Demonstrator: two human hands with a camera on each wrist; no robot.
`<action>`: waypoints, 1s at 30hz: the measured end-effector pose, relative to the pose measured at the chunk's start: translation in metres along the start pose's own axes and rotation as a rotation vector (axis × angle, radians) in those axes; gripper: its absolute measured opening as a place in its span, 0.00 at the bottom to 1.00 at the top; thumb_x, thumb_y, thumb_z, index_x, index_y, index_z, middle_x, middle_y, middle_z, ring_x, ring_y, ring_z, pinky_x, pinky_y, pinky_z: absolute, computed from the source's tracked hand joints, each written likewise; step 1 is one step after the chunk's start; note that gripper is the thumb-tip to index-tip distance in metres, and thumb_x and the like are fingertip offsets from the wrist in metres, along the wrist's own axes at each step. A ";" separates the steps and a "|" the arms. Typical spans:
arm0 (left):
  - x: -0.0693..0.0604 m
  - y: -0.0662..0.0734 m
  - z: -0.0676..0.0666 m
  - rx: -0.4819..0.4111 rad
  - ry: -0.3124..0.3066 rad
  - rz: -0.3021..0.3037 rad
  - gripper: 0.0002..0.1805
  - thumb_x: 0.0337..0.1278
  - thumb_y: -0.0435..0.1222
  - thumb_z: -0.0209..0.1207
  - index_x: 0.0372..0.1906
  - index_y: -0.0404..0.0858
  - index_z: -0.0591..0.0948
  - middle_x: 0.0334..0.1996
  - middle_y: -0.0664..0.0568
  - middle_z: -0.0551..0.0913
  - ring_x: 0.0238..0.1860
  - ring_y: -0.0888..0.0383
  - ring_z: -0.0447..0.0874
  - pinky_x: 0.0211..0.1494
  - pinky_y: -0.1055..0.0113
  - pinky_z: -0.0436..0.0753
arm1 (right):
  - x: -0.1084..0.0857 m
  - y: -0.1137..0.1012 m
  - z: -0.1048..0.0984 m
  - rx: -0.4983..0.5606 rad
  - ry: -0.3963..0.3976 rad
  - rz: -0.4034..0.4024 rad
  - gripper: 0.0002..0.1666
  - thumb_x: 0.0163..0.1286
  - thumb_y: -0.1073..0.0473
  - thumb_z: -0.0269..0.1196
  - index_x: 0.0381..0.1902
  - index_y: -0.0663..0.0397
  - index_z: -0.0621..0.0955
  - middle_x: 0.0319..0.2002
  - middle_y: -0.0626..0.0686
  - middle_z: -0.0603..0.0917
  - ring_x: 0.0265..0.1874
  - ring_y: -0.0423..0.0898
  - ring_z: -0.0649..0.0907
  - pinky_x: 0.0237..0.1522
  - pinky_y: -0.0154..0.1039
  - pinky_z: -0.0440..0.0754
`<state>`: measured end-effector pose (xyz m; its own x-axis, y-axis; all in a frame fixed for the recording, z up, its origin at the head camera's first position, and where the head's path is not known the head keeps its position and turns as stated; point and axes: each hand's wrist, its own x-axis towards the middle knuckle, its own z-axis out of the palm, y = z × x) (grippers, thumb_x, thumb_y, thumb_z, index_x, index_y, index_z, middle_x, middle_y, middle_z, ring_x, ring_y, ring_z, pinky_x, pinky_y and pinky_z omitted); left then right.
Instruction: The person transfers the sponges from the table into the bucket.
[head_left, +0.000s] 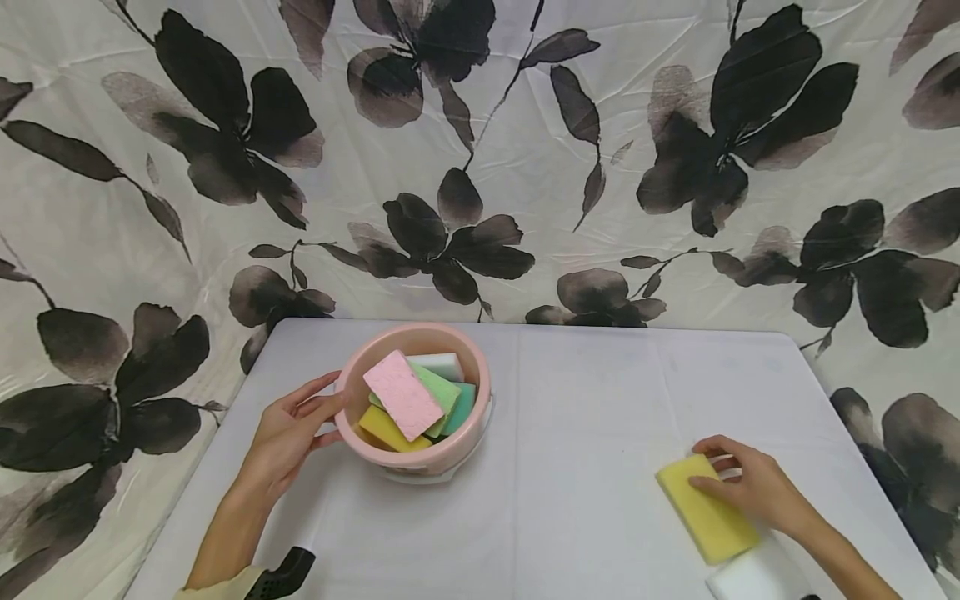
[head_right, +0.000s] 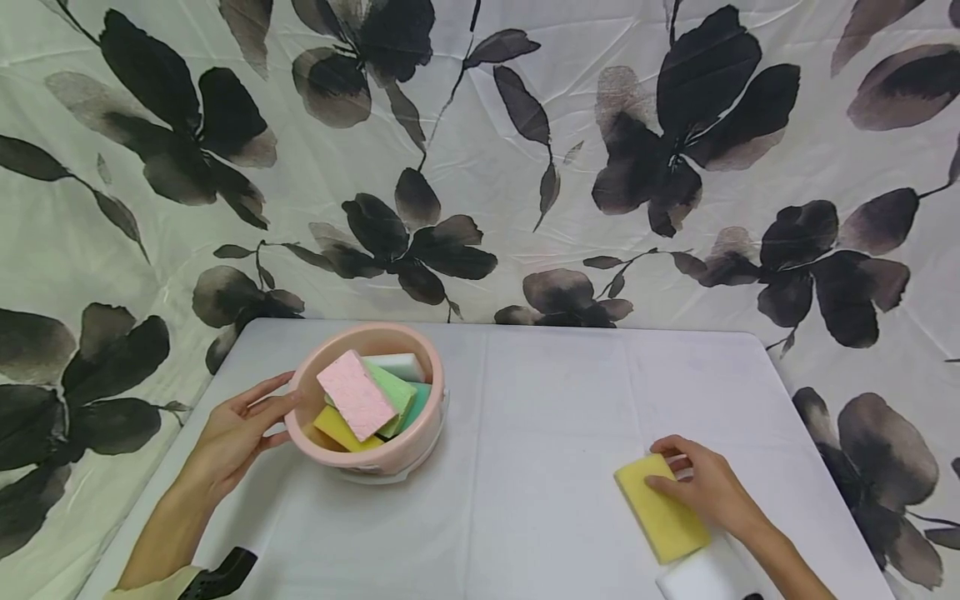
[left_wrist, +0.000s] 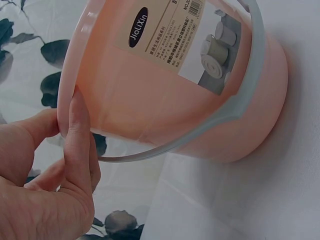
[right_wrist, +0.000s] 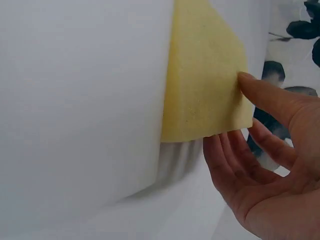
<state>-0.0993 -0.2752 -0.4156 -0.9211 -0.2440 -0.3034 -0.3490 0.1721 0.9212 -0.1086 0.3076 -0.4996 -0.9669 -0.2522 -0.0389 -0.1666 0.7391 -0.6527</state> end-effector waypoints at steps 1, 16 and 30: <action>0.000 0.000 0.000 0.000 0.000 -0.002 0.41 0.67 0.50 0.65 0.79 0.42 0.65 0.56 0.48 0.83 0.45 0.68 0.85 0.48 0.68 0.88 | 0.001 -0.001 -0.002 0.000 -0.010 0.003 0.25 0.61 0.56 0.77 0.53 0.62 0.83 0.48 0.58 0.86 0.39 0.50 0.86 0.35 0.33 0.86; 0.002 0.000 -0.001 0.007 -0.002 0.004 0.42 0.66 0.52 0.66 0.79 0.42 0.65 0.56 0.48 0.84 0.44 0.68 0.85 0.49 0.68 0.88 | 0.008 -0.023 -0.030 0.019 -0.119 0.008 0.21 0.61 0.54 0.77 0.48 0.59 0.85 0.44 0.52 0.87 0.38 0.41 0.86 0.37 0.30 0.87; 0.001 0.002 -0.001 0.010 0.001 -0.005 0.42 0.66 0.52 0.66 0.79 0.42 0.65 0.55 0.48 0.84 0.44 0.68 0.85 0.48 0.68 0.88 | 0.025 -0.054 -0.054 0.088 -0.090 -0.054 0.19 0.60 0.57 0.77 0.46 0.58 0.85 0.42 0.53 0.88 0.36 0.36 0.87 0.35 0.33 0.89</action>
<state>-0.1006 -0.2756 -0.4144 -0.9190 -0.2456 -0.3083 -0.3558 0.1801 0.9171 -0.1344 0.2949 -0.4247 -0.9351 -0.3480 -0.0674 -0.1962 0.6665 -0.7192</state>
